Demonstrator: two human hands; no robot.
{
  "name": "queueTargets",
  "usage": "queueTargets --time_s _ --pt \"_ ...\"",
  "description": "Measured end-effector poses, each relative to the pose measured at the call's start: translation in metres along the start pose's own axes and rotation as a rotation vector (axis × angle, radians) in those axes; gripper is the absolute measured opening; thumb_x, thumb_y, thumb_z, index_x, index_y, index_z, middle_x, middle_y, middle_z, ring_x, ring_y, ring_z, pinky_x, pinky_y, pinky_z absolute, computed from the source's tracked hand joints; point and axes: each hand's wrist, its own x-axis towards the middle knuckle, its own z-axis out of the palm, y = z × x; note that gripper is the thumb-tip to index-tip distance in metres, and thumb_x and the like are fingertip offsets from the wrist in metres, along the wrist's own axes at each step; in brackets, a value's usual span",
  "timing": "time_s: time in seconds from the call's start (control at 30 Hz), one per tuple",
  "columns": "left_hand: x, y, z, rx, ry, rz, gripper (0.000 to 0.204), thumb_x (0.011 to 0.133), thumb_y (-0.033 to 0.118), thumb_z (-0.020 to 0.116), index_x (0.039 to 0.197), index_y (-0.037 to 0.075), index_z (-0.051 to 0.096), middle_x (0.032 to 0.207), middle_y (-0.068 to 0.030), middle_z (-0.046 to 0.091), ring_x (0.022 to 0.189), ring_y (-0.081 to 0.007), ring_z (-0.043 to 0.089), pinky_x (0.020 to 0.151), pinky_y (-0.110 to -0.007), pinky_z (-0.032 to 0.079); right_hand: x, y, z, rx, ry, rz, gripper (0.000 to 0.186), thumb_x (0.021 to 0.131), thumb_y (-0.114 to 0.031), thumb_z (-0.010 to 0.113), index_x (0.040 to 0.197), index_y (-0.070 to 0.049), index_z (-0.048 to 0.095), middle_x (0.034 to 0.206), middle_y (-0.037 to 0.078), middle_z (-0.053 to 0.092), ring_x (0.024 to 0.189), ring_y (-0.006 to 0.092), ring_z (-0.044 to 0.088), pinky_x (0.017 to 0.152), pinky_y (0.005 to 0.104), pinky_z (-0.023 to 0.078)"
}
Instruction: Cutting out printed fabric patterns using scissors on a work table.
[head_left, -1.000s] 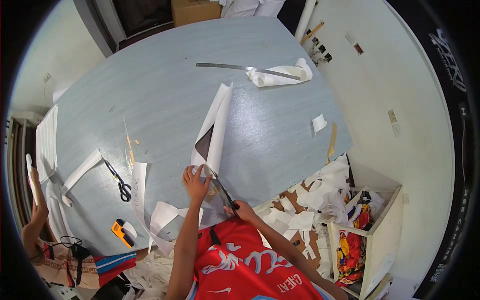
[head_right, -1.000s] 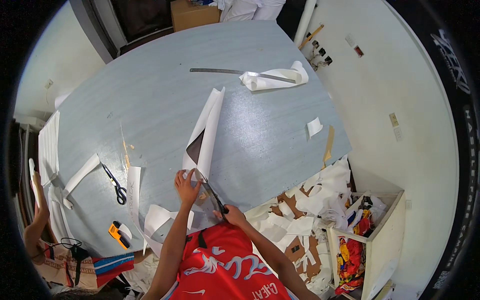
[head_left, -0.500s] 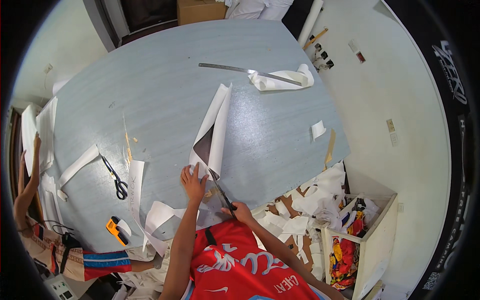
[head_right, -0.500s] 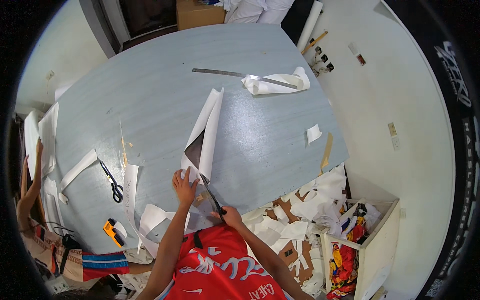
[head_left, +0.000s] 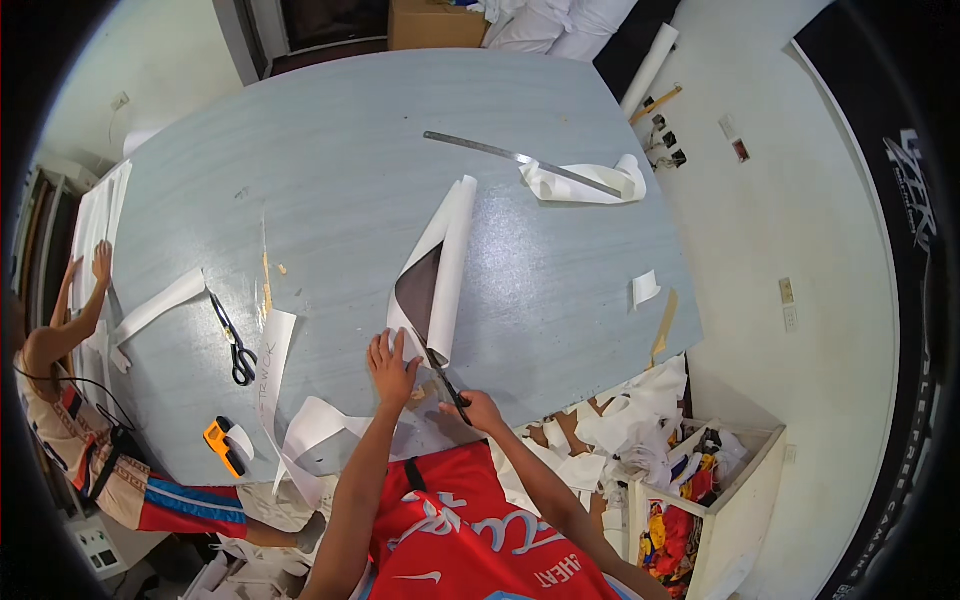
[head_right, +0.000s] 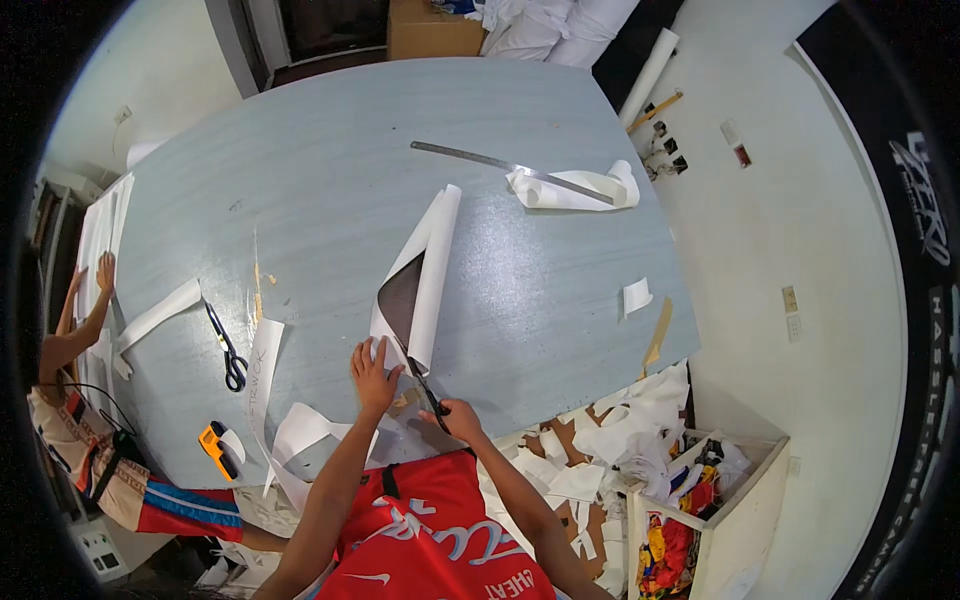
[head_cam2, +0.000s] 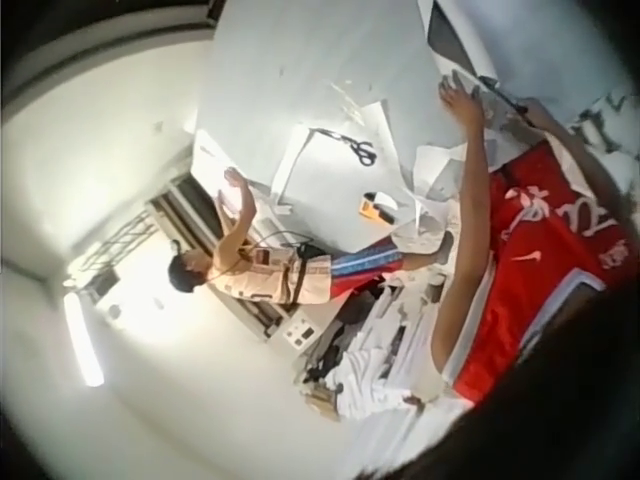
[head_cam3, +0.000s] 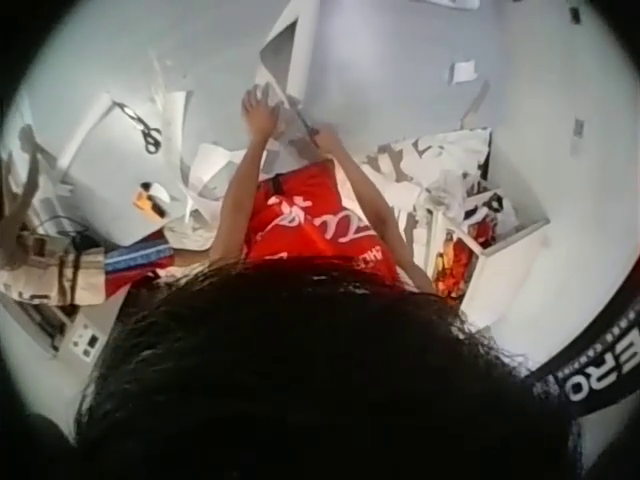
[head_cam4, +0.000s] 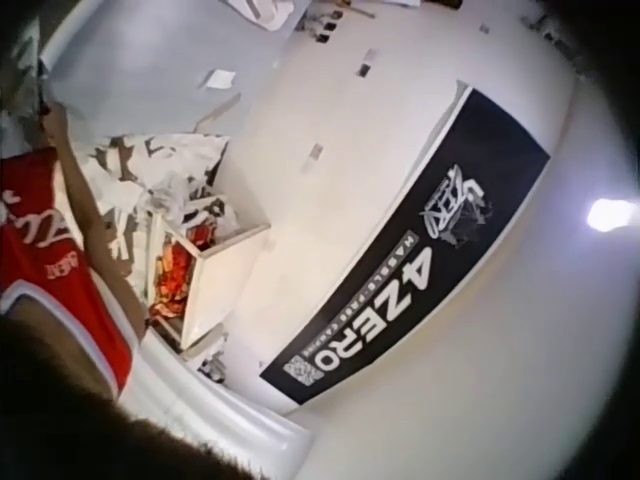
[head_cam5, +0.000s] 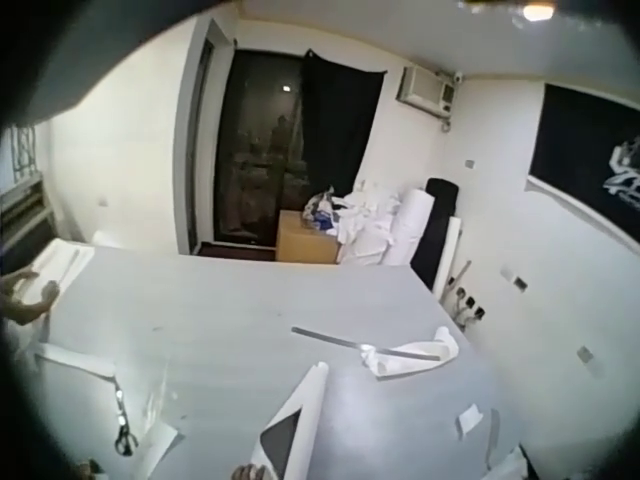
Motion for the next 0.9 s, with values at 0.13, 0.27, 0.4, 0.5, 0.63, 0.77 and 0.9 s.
queueTargets --time_s 0.13,0.27,0.4,0.5,0.63,0.77,0.9 --pt "0.0 -0.005 0.001 -0.021 0.008 -0.021 0.078 0.074 0.032 0.075 0.142 0.01 0.042 0.142 -0.0141 0.04 0.134 -0.0381 0.032 0.113 -0.051 0.022 0.018 -0.011 -0.008 -0.066 -0.052 -0.007 0.062 0.073 -0.062 0.072 0.071 -0.001 0.062 0.056 0.011 0.051 0.054 0.0222 0.049 0.058 0.0357 0.042" --pt "-0.004 -0.012 0.005 0.033 0.035 0.016 0.081 0.074 0.035 0.075 0.142 0.007 0.041 0.143 -0.0139 0.04 0.135 -0.0376 0.031 0.113 -0.051 0.022 0.032 -0.018 -0.006 -0.105 -0.051 -0.047 0.065 0.073 -0.065 0.071 0.067 0.0 0.06 0.054 0.011 0.051 0.054 0.0223 0.049 0.057 0.0364 0.041" --pt "-0.011 -0.003 0.004 0.022 -0.011 -0.012 0.082 0.074 0.037 0.075 0.142 0.008 0.041 0.142 -0.0139 0.041 0.135 -0.0372 0.032 0.112 -0.051 0.023 0.043 -0.023 -0.001 -0.059 -0.042 -0.038 0.066 0.074 -0.064 0.071 0.063 0.0 0.057 0.054 0.011 0.051 0.052 0.0222 0.049 0.055 0.0372 0.041" --pt "0.0 -0.004 0.0 -0.006 -0.001 0.002 0.082 0.074 0.036 0.076 0.142 0.008 0.041 0.141 -0.0143 0.041 0.133 -0.0378 0.033 0.111 -0.051 0.024 0.058 -0.026 0.004 -0.033 0.01 -0.09 0.066 0.073 -0.064 0.071 0.063 0.0 0.059 0.053 0.01 0.052 0.052 0.0215 0.05 0.054 0.0373 0.041" --pt "0.002 -0.004 -0.006 -0.004 0.013 0.016 0.079 0.074 0.034 0.076 0.141 0.009 0.042 0.141 -0.0119 0.042 0.133 -0.0368 0.033 0.11 -0.051 0.026 0.078 -0.037 0.002 -0.018 0.002 -0.112 0.065 0.073 -0.064 0.072 0.063 -0.001 0.06 0.054 0.011 0.053 0.052 0.0212 0.052 0.054 0.0369 0.041" --pt "0.003 -0.011 -0.016 -0.022 -0.023 0.001 0.069 0.076 0.031 0.072 0.136 0.007 0.048 0.135 -0.0118 0.048 0.129 -0.0333 0.038 0.109 -0.051 0.025 0.063 -0.057 -0.008 -0.013 -0.038 -0.08 0.065 0.072 -0.064 0.072 0.064 -0.001 0.06 0.054 0.011 0.054 0.053 0.021 0.053 0.055 0.0373 0.042" --pt "0.048 -0.007 -0.026 -0.05 -0.299 -0.123 0.062 0.075 0.029 0.071 0.129 0.005 0.053 0.123 -0.0118 0.056 0.118 -0.0325 0.048 0.102 -0.05 0.035 0.064 -0.037 -0.015 0.004 -0.048 -0.02 0.065 0.071 -0.065 0.073 0.065 -0.002 0.061 0.056 0.012 0.056 0.055 0.023 0.056 0.057 0.0382 0.043"
